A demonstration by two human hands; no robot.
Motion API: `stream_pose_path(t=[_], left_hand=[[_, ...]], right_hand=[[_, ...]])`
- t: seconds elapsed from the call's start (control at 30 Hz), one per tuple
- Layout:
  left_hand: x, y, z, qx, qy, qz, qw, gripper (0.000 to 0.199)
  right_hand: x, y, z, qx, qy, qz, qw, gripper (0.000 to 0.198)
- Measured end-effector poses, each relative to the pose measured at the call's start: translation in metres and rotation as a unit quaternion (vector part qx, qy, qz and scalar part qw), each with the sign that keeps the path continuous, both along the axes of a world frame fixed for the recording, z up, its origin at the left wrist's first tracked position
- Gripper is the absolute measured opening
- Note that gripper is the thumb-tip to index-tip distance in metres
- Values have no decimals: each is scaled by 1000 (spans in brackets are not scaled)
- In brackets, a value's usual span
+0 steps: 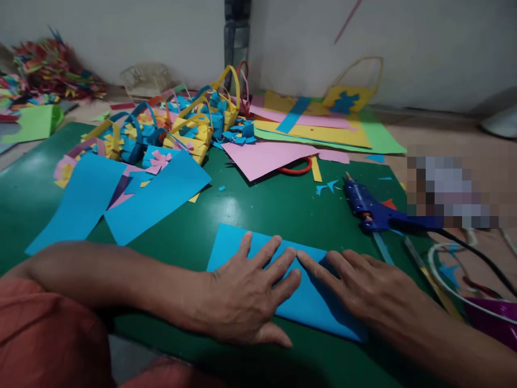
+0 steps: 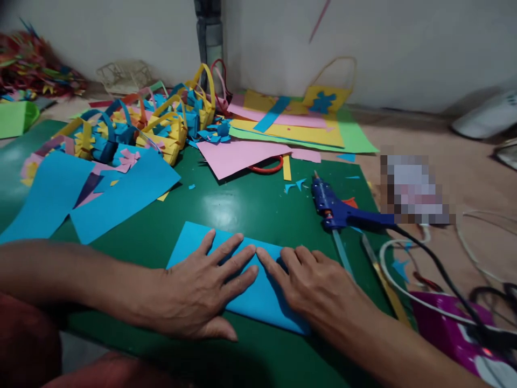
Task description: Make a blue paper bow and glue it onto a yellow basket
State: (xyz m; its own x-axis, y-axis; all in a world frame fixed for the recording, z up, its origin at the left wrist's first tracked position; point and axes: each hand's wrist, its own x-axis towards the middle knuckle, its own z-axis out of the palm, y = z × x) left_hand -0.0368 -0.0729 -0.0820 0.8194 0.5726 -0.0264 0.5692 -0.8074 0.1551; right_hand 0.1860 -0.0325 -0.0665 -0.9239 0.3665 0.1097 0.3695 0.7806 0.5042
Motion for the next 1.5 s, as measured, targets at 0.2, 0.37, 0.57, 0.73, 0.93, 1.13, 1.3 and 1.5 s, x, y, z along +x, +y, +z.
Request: stream_pose_path(t=[0.2,0.37,0.57,0.73,0.93,1.13,1.3,1.5], left_hand=[[-11,6,-2,-73,-24,-1,997,75],[-21,11,2,-106,-24,7,994,73],[-23,13,-2,-92,-28,1,995,71],[-24,16,-5,-63,-52,-14,997,71],[-25,20,3,-30,-49,-19,998,57],[-17,14,6,-2,-22,-16,1000,43],[-9,7,-5,48,-29,-43,998,45],[-7,-3,-1,44,-19,-42,998,53]], right_hand=[[1,2,1,-17,6,9,1000,47],[1,4,2,-27,8,13,1000,47],[5,6,-2,-39,15,7,999,47],[3,7,2,-47,13,13,999,49],[5,7,3,-80,10,-16,997,55],[-8,1,14,-225,-49,-113,967,37],[-32,-11,27,-288,-60,-202,934,34],[-40,-37,14,-205,-19,-225,952,21]])
